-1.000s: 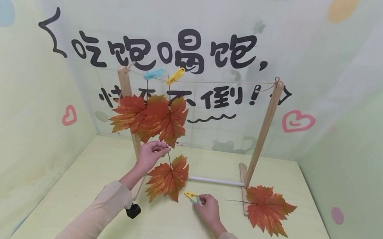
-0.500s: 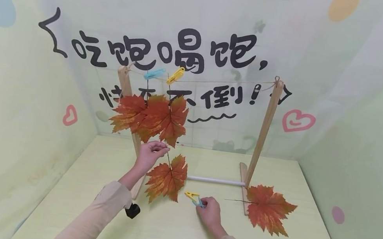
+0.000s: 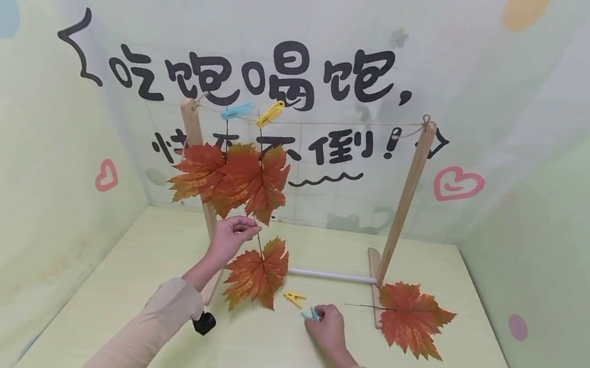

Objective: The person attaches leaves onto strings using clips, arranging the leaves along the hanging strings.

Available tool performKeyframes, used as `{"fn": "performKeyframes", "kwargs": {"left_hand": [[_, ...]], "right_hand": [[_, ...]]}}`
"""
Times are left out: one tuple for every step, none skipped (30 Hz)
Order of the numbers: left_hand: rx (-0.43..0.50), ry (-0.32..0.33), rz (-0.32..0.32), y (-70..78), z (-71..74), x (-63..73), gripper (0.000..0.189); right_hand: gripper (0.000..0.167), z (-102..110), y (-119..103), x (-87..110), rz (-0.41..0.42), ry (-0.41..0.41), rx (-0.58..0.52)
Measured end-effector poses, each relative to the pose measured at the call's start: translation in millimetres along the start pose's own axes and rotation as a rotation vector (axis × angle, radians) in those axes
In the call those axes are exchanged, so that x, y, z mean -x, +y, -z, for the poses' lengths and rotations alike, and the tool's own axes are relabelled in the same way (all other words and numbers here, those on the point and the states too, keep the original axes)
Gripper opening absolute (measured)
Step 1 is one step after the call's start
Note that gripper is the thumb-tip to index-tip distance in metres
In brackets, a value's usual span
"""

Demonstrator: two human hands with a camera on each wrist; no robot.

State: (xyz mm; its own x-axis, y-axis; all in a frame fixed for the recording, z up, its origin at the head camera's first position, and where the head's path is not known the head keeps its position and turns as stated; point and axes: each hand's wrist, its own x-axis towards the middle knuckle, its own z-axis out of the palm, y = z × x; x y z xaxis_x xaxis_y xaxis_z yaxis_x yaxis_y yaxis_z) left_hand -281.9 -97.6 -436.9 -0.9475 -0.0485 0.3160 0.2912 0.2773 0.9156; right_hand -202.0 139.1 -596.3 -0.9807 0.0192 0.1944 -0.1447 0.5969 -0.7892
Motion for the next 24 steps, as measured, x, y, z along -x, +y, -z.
{"fn": "performKeyframes", "kwargs": {"left_hand": [[0.006,-0.001,0.004,0.1,0.1,0.0,0.012],[0.010,-0.002,0.006,-0.1,0.0,-0.1,0.012],[0.011,-0.002,0.008,-0.7,0.0,-0.2,0.013],[0.009,-0.002,0.012,-1.3,0.0,-0.2,0.014],[0.005,-0.001,0.015,-2.3,-0.1,-0.4,0.015],[0.006,-0.002,0.017,-3.1,-0.2,-0.5,0.015],[0.009,-0.003,0.018,-3.6,-0.3,-0.3,0.016],[0.014,-0.004,0.014,-4.5,-0.4,-0.4,0.017],[0.017,-0.006,0.012,-4.8,-0.5,-0.3,0.017],[0.018,-0.008,0.010,-4.9,-0.7,-0.2,0.017],[0.018,-0.009,0.008,-4.9,-0.8,-0.1,0.017],[0.017,-0.011,0.005,-4.6,-0.9,0.1,0.017],[0.013,-0.012,0.000,-4.2,-1.0,0.3,0.016],[0.009,-0.013,-0.002,-3.8,-1.2,0.2,0.015],[0.003,-0.014,-0.004,-2.9,-1.5,0.4,0.014],[-0.002,-0.014,-0.009,-2.5,-1.6,0.3,0.013],[-0.005,-0.014,-0.011,-2.1,-1.7,0.2,0.013],[-0.013,-0.015,-0.011,-1.7,-1.8,0.1,0.012],[-0.015,-0.015,-0.009,-1.2,-1.8,-0.1,0.012],[-0.022,-0.016,-0.005,-0.8,-1.7,-0.2,0.012],[-0.028,-0.017,-0.003,-0.4,-1.6,-0.4,0.012],[-0.032,-0.019,0.002,0.0,-1.4,-0.7,0.012],[-0.035,-0.021,0.009,0.6,-1.2,-1.0,0.011],[-0.038,-0.021,0.009,1.3,-1.1,-1.2,0.011]], "right_hand": [[0.026,-0.3,-0.8,-1.2,-0.004,-0.001,0.002],[0.027,-0.8,-1.4,-2.2,-0.008,-0.004,0.006],[0.028,-1.4,-1.7,-3.2,-0.010,-0.007,0.014],[0.029,-2.3,-1.9,-4.2,-0.017,-0.010,0.021],[0.030,-3.7,-1.5,-5.2,-0.028,-0.014,0.029],[0.031,-4.9,-1.0,-6.2,-0.034,-0.016,0.039],[0.032,-6.1,-0.6,-7.1,-0.038,-0.017,0.046],[0.033,-7.3,-0.1,-8.0,-0.045,-0.019,0.053],[0.033,-8.5,0.4,-8.9,-0.052,-0.020,0.060],[0.033,-9.5,0.8,-9.7,-0.057,-0.021,0.068],[0.032,-10.3,1.6,-10.5,-0.052,-0.022,0.077],[0.031,-10.9,2.0,-11.2,-0.050,-0.021,0.083],[0.030,-11.2,2.3,-11.7,-0.049,-0.018,0.085],[0.028,-11.4,2.6,-12.2,-0.045,-0.016,0.088],[0.027,-11.4,2.7,-12.6,-0.041,-0.012,0.091],[0.027,-11.1,2.6,-12.9,-0.036,-0.008,0.093],[0.026,-10.7,2.1,-12.9,-0.033,-0.005,0.092],[0.026,-10.4,1.1,-12.8,-0.032,-0.001,0.087],[0.026,-9.7,0.0,-12.8,-0.031,0.002,0.079],[0.025,-8.9,-1.4,-12.7,-0.025,0.007,0.071],[0.025,-7.8,-3.1,-12.7,-0.019,0.012,0.059],[0.025,-6.7,-4.7,-12.8,-0.010,0.018,0.044],[0.025,-5.6,-6.5,-13.1,-0.003,0.025,0.029],[0.024,-4.2,-8.0,-13.6,0.004,0.031,0.018]]}}
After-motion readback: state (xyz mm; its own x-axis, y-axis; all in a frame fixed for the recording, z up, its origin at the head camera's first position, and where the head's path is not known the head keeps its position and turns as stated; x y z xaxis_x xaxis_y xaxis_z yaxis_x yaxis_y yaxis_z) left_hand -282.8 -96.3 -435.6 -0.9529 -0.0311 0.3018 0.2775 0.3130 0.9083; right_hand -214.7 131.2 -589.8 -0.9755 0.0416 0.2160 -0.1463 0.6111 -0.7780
